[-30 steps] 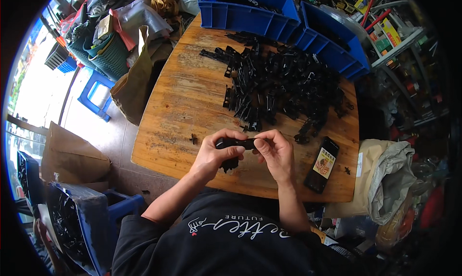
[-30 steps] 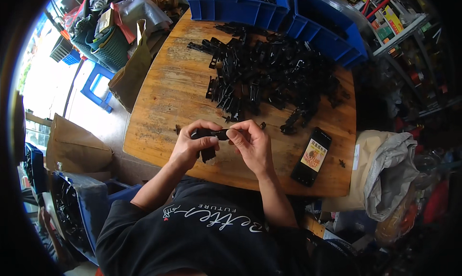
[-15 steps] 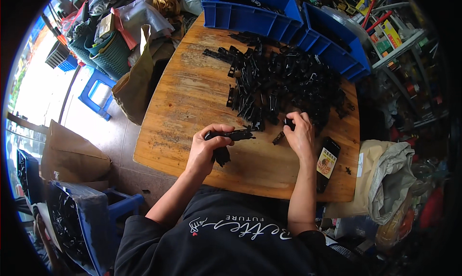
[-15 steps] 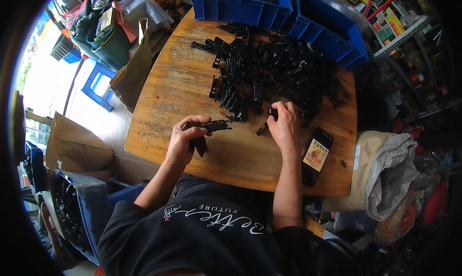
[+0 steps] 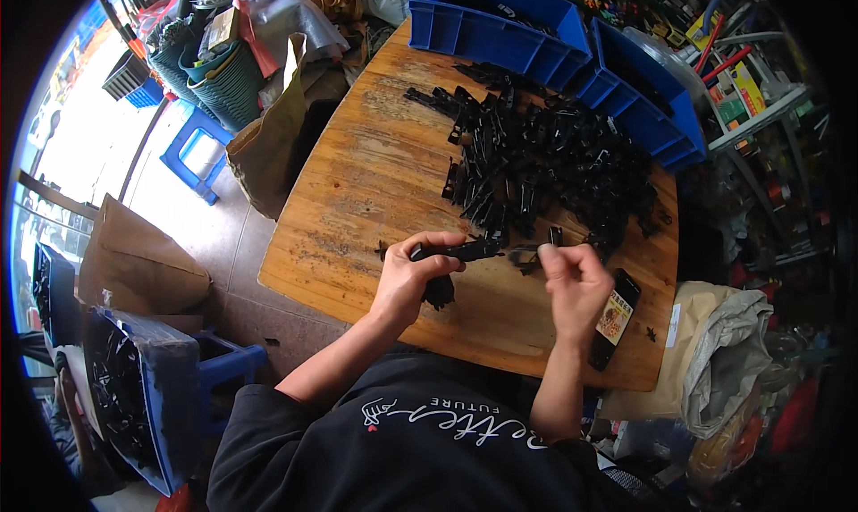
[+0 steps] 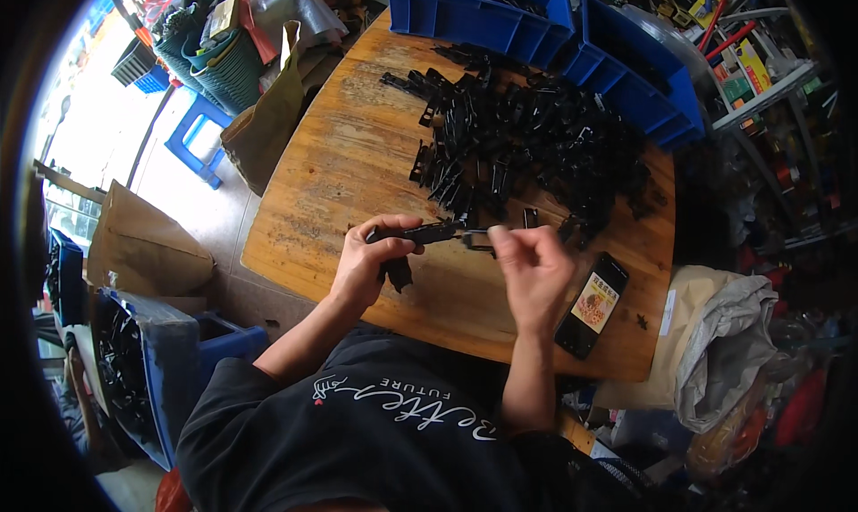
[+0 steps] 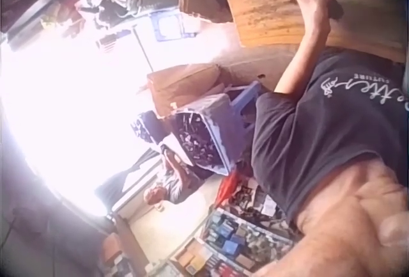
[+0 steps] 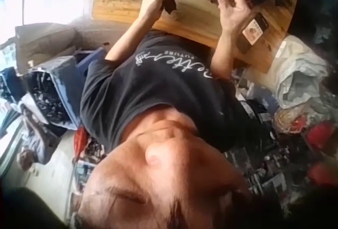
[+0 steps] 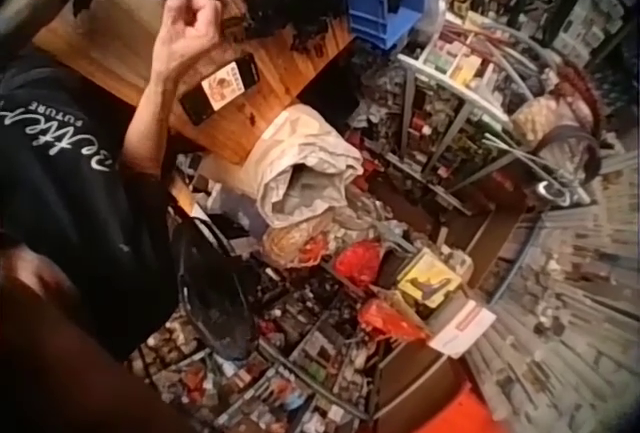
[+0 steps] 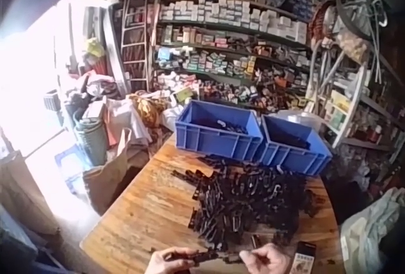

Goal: Assembling small black plastic mechanical components by hand at a workbench.

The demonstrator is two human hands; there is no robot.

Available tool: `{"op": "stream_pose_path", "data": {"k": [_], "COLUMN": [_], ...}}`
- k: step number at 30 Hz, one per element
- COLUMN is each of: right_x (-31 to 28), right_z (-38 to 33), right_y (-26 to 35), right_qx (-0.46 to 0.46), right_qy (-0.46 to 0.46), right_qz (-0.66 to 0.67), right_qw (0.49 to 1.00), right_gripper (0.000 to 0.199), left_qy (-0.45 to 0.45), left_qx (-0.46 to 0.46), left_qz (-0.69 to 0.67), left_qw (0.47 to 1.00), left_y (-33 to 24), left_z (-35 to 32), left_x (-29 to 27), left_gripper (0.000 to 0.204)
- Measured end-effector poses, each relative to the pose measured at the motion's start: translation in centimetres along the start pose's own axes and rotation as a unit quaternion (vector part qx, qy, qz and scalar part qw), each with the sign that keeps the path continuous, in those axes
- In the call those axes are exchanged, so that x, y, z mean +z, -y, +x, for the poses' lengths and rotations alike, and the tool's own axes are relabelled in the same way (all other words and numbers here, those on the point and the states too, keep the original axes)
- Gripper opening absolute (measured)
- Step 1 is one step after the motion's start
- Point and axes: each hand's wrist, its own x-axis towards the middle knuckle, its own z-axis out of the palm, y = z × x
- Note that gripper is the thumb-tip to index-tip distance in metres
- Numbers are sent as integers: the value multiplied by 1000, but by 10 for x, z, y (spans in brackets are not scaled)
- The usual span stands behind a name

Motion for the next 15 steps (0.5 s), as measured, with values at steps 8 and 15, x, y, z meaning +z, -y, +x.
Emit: {"op": "stream_pose_path", "data": {"k": [8, 15], "right_x": [26, 28], "right_z": [-16, -20], "right_y": [7, -1], "right_qx": [-110, -149], "right_qy": [23, 31], "right_qz": [11, -11], "right_qw": [994, 988], "right_gripper": [18, 21], "left_qy": [3, 1], "left_qx": [21, 42], "left_qz": [74, 111], "left_qw": [997, 993], "left_y": [-3, -6], "left_z": [-13, -14], "left_x": [21, 25], "left_gripper": [30, 29]}}
